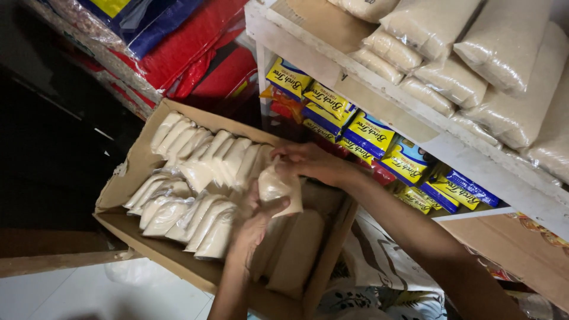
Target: The person takes individually wrapped packages from a cardboard box and places them onto a shelf. They arrange the packages in neat rows, stacking them horizontally and vertically to fill the available space on the shelf.
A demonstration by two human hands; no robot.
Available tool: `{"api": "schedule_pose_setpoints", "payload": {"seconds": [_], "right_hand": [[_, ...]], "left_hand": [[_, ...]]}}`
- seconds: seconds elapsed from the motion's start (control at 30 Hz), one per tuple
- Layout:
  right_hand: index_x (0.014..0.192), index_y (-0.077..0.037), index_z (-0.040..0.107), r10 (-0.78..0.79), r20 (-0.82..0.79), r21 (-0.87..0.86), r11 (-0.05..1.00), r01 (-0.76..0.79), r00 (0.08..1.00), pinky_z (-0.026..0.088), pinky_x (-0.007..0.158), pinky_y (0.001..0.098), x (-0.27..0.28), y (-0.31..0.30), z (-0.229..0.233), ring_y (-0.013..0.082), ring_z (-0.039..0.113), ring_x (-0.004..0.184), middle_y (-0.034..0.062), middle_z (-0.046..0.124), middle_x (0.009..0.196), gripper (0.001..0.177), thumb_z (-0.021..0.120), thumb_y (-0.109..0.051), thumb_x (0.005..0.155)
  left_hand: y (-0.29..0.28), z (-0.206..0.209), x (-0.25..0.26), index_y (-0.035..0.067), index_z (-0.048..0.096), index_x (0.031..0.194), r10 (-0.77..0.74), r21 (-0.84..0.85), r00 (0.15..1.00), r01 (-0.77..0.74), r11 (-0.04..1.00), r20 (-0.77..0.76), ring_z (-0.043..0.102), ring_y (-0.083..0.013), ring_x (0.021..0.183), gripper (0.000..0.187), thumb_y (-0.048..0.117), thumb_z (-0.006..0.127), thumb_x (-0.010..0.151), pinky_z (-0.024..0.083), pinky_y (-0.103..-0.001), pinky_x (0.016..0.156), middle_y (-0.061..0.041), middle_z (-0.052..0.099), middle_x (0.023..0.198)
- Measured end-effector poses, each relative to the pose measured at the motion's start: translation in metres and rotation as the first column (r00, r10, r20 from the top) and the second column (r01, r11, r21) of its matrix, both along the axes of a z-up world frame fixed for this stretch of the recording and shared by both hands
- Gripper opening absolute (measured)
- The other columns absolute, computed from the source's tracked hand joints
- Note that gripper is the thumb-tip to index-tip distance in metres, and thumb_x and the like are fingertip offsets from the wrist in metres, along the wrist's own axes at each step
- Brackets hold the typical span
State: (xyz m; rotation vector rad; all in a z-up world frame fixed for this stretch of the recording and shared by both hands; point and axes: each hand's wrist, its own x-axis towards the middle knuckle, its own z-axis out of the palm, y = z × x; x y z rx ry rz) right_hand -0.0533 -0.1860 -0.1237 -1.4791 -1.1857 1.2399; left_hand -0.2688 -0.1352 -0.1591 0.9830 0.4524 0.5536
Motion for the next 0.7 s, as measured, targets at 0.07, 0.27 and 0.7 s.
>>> {"api": "schedule_pose_setpoints", "payload": {"seconds": [0.07, 0.27, 0.7], "right_hand": [[0.130, -0.009, 0.066, 0.045, -0.035, 0.030, 0.999, -0.044, 0.998, 0.049, 0.084, 0.0239, 0.001, -0.001, 0.000, 0.0054, 0.060, 0.102, -0.0069, 0.068, 0.109, 0.052, 0.076, -0.038, 0.089], [0.123, -0.004, 0.071, 0.091, 0.182, 0.060, 0.993, -0.104, 0.979, 0.048, 0.077, 0.0274, 0.012, 0.001, -0.015, 0.0095, 0.057, 0.091, -0.0005, 0.067, 0.099, 0.052, 0.083, -0.037, 0.085], [0.118, 0.000, 0.069, -0.416, -0.240, 0.026, 0.901, 0.434, 0.877, 0.059, 0.082, 0.0355, 0.007, 0.031, 0.050, 0.0190, 0.068, 0.099, 0.0051, 0.071, 0.108, 0.057, 0.090, -0.018, 0.068]], "left_hand": [[0.002, -0.020, -0.002, -0.004, 0.055, 0.131, 0.013, 0.059, 0.998, -0.010, 0.998, -0.065, 0.070, -0.0207, 0.103, 0.056, -0.006, 0.080, 0.081, 0.062, -0.036, 0.092, -0.010, 0.070, 0.115], [0.003, -0.012, 0.000, -0.001, 0.058, 0.139, -0.004, -0.012, 1.000, 0.004, 1.000, 0.021, 0.067, -0.0183, 0.109, 0.068, -0.011, 0.080, 0.075, 0.059, -0.030, 0.092, -0.008, 0.071, 0.120], [0.046, -0.021, 0.021, 0.002, 0.072, 0.091, 0.250, -0.456, 0.963, -0.178, 0.872, 0.103, 0.074, -0.0180, 0.080, 0.014, -0.007, 0.074, 0.079, 0.065, -0.037, 0.076, -0.010, 0.076, 0.091]]}}
